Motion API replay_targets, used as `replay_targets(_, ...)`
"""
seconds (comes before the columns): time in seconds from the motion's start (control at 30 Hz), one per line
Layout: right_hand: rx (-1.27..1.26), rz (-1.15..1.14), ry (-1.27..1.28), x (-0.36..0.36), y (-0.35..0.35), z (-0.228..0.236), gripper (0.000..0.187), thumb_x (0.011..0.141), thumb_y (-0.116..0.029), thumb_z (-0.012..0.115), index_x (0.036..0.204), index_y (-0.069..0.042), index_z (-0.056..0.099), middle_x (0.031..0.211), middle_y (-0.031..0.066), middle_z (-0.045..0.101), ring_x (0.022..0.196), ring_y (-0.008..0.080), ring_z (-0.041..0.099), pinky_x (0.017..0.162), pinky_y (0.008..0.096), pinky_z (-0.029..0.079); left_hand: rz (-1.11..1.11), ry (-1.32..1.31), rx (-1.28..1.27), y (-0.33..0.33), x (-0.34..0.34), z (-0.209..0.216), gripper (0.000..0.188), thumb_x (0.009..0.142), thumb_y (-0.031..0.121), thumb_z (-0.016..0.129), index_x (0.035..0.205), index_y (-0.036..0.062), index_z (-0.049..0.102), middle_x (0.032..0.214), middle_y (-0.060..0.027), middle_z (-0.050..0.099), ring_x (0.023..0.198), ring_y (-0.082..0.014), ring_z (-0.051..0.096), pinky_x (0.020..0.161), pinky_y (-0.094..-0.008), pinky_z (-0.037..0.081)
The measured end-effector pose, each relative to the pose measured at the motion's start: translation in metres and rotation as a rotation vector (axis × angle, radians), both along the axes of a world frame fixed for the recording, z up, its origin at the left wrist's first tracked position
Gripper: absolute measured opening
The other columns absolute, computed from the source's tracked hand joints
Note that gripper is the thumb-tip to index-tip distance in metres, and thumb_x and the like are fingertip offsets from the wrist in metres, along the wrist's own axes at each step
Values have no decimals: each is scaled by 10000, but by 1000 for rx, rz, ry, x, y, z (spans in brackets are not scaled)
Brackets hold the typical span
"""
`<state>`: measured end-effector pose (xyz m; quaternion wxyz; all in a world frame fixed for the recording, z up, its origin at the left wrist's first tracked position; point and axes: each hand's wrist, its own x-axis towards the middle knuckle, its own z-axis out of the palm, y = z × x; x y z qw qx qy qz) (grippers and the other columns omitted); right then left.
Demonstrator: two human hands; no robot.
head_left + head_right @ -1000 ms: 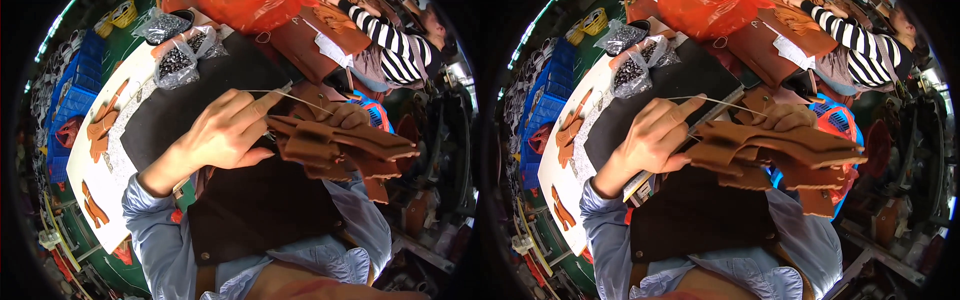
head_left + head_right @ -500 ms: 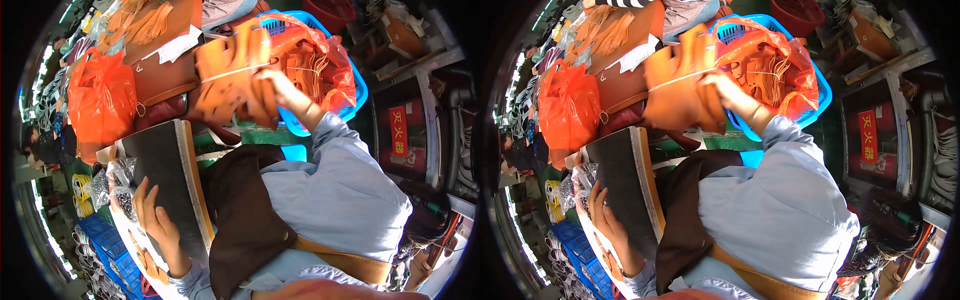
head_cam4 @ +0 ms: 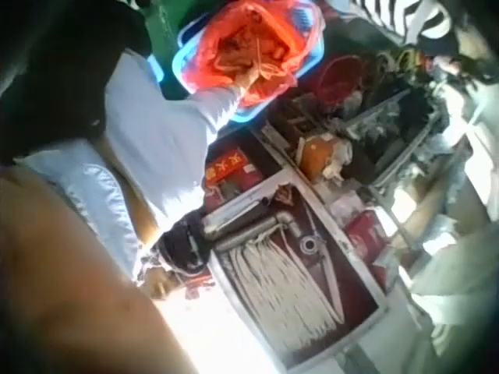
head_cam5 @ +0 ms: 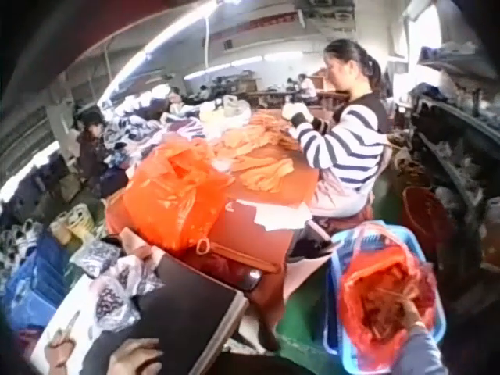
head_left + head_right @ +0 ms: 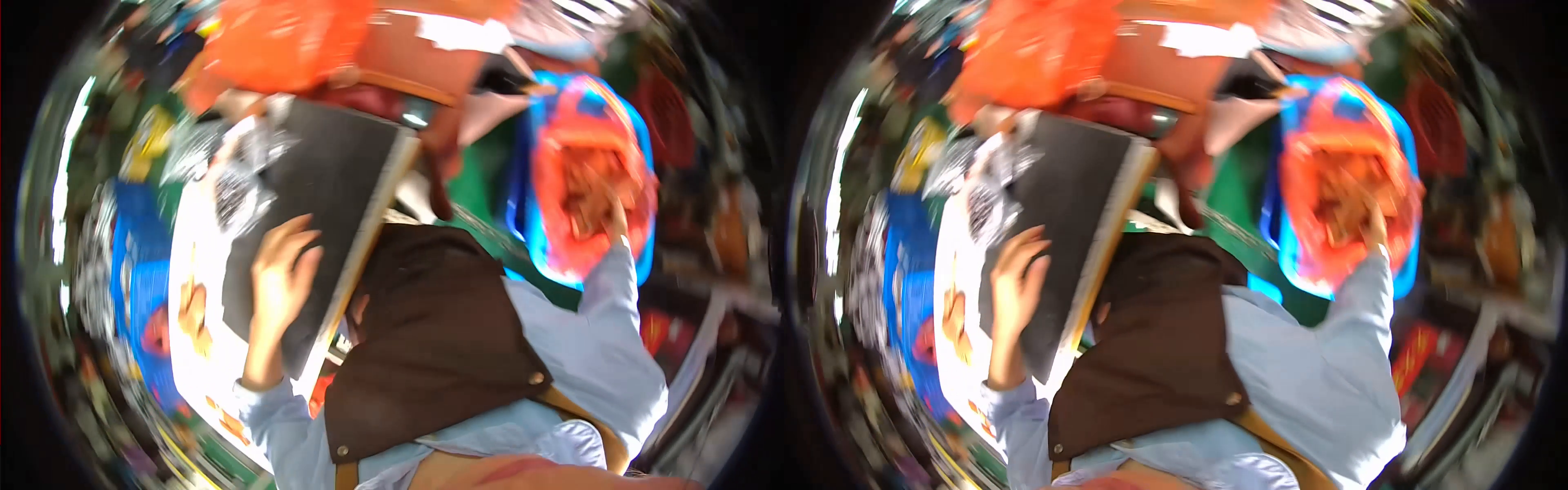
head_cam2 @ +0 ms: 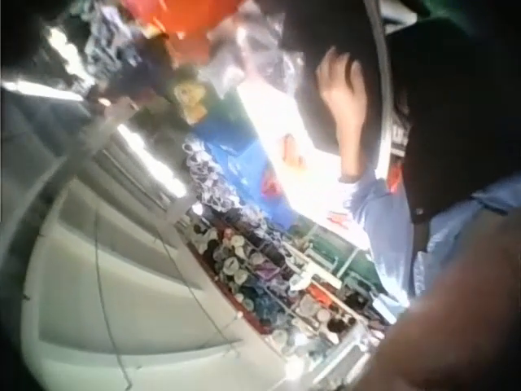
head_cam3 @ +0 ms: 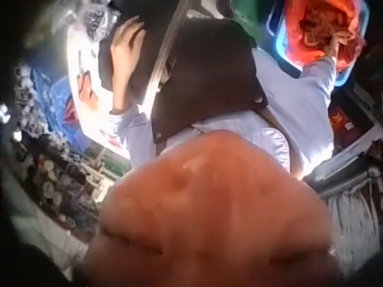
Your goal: The person assembles leather shoe upper components by hand at a production workbench.
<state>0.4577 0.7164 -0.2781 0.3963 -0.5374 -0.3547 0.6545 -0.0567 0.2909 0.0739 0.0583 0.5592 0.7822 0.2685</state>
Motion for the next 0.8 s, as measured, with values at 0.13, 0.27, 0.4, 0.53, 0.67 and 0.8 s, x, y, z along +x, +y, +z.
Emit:
replay_targets(0.13, -102, 67, -146, -59, 9, 30, 71, 775, -166, 635, 795, -172, 567, 600, -25, 539, 456, 84, 482, 355, 189, 340, 72, -11, -8, -33, 7, -5, 174, 731, 54, 640, 887, -10, 597, 1019, -159, 591, 930, -318, 570, 790, -371, 466)
replay_targets(0.27, -186, 247, -128, -64, 40, 28, 99, 797, -194, 663, 789, -139, 581, 626, -5, 535, 490, 61, 509, 366, 160, 372, 148, -33, 29, -65, 9, -14, 181, 739, 74, 633, 900, 0, 595, 978, -142, 599, 905, -311, 571, 778, -375, 468)
replay_targets(0.4, -114, 253, -178, -59, 68, 27, 118, 802, -162, 648, 872, -76, 609, 716, 45, 604, 584, 170, 573, 491, 267, 473, 119, -90, -29, -68, -5, -20, 183, 757, 93, 629, 914, 2, 603, 955, -136, 609, 905, -302, 579, 792, -374, 466)
replay_targets(0.53, 226, 337, -697, -116, 79, 63, 150, 807, -180, 641, 878, -53, 608, 733, 73, 607, 621, 203, 581, 524, 296, 478, 254, -92, 39, -98, -12, -37, 160, 774, 143, 609, 857, 7, 605, 869, -131, 605, 856, -302, 573, 766, -382, 461)
replay_targets(0.67, 657, 267, -1144, -157, 60, 130, 186, 811, -199, 634, 883, -30, 607, 749, 101, 610, 659, 237, 589, 558, 325, 483, 401, -42, 81, -143, -27, -48, 144, 759, 124, 612, 839, 4, 609, 855, -134, 609, 812, -304, 584, 736, -372, 474)
replay_targets(0.8, 1123, 38, -1540, -178, 53, 177, 224, 816, -217, 627, 889, -6, 606, 766, 129, 613, 697, 271, 596, 592, 354, 488, 773, 191, 108, -219, -56, -59, 121, 731, 95, 631, 830, 25, 622, 828, -122, 623, 798, -293, 596, 721, -359, 479)
